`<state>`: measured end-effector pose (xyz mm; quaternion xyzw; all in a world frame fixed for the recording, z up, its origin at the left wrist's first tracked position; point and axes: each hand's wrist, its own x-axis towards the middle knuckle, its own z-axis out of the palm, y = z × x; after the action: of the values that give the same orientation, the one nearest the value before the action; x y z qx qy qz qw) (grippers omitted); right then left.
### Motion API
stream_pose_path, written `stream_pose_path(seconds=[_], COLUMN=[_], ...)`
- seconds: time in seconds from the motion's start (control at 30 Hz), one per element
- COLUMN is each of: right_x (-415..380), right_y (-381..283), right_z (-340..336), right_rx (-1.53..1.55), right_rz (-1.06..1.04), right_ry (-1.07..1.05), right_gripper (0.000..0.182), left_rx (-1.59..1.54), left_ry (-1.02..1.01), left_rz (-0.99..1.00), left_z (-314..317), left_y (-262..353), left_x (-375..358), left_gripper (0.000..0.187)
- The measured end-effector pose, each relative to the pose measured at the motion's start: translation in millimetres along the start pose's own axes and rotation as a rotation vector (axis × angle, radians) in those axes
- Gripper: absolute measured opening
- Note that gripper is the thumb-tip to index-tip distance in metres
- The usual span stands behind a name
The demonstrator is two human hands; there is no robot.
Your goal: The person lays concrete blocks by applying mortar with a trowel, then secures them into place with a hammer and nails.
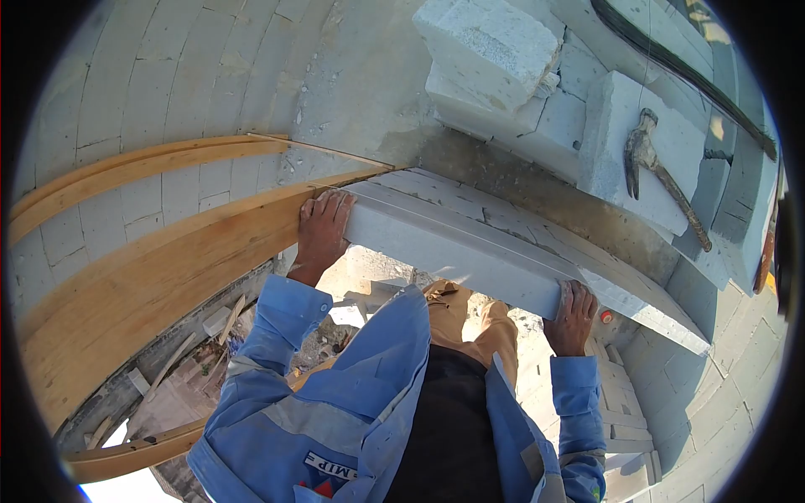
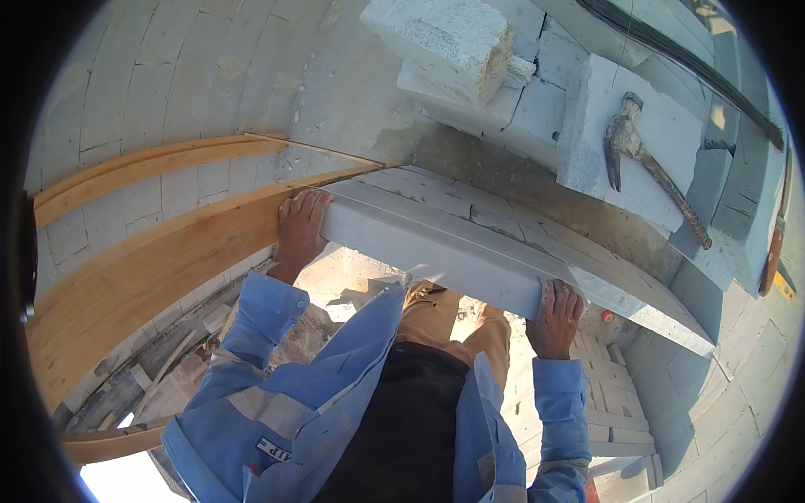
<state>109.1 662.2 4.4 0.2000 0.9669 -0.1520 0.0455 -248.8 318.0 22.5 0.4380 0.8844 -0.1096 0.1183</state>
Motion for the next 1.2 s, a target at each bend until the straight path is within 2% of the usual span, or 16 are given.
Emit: stream_pose_path(seconds=[0.1, 0.33, 0.53, 0.63, 0.77, 0.83, 0.9, 0.97, 1.0, 1.03, 1.1, 1.13, 1.17, 1.2], right_x=[0, 4, 3, 5, -1, -5, -11, -27, -37, -46, -63, -70, -77, -81], right_y=[-1, -4, -6, -5, -7, -8, -15, -8, -2, 4, 14, 23, 31, 37], right_z=[4, 1, -1, -1, 2, -1, -7, -7, -5, -2, 2, 8, 13, 17], right_rx=[-0.004, -0.014, -0.026, -0.032, -0.045, -0.046, 0.009, 0.02, 0.043, 0.067, 0.166, 0.24, 0.312, 0.497], right_rz=[0.01, 0.015, 0.044, 0.02, 0.029, 0.021, 0.082, 0.09, 0.101, 0.112, 0.158, 0.289, 0.424, 0.613], right_ry=[-0.013, -0.014, -0.05, -0.051, -0.05, -0.044, 0.035, 0.051, 0.134, 0.219, 0.304, 0.355, 0.404, 0.33], right_gripper=[0.069, 0.07, 0.073, 0.075, 0.079, 0.082, 0.083, 0.082, 0.081, 0.08, 0.076, 0.074, 0.072, 0.071], left_rx=[-0.032, -0.034, -0.023, -0.068, -0.224, -0.523, -0.581, -0.647, -0.657, -0.656, -0.92, -0.918, -0.863, -0.799], left_ry=[0.068, 0.019, 0.072, 0.104, 0.19, 0.307, 0.398, 0.49, 0.489, 0.5, 0.554, 0.557, 0.546, 0.529], left_rz=[-0.001, -0.027, -0.05, -0.133, -0.23, -0.343, -0.352, -0.511, -0.632, -0.636, -1.085, -1.086, -1.316, -1.541], left_z=[4, 3, 8, 5, 7, 13, 20, 24, 19, 22, 37, 52, 72, 75], left_y=[-2, 0, 5, 23, 40, 50, 56, 66, 71, 76, 81, 79, 75, 74], left_x=[0, 2, -2, -14, -35, -44, -47, -41, -36, -30, -21, -12, -2, 6], left_gripper=[0.074, 0.074, 0.076, 0.079, 0.08, 0.075, 0.071, 0.07, 0.069, 0.069, 0.074, 0.074, 0.078, 0.084])
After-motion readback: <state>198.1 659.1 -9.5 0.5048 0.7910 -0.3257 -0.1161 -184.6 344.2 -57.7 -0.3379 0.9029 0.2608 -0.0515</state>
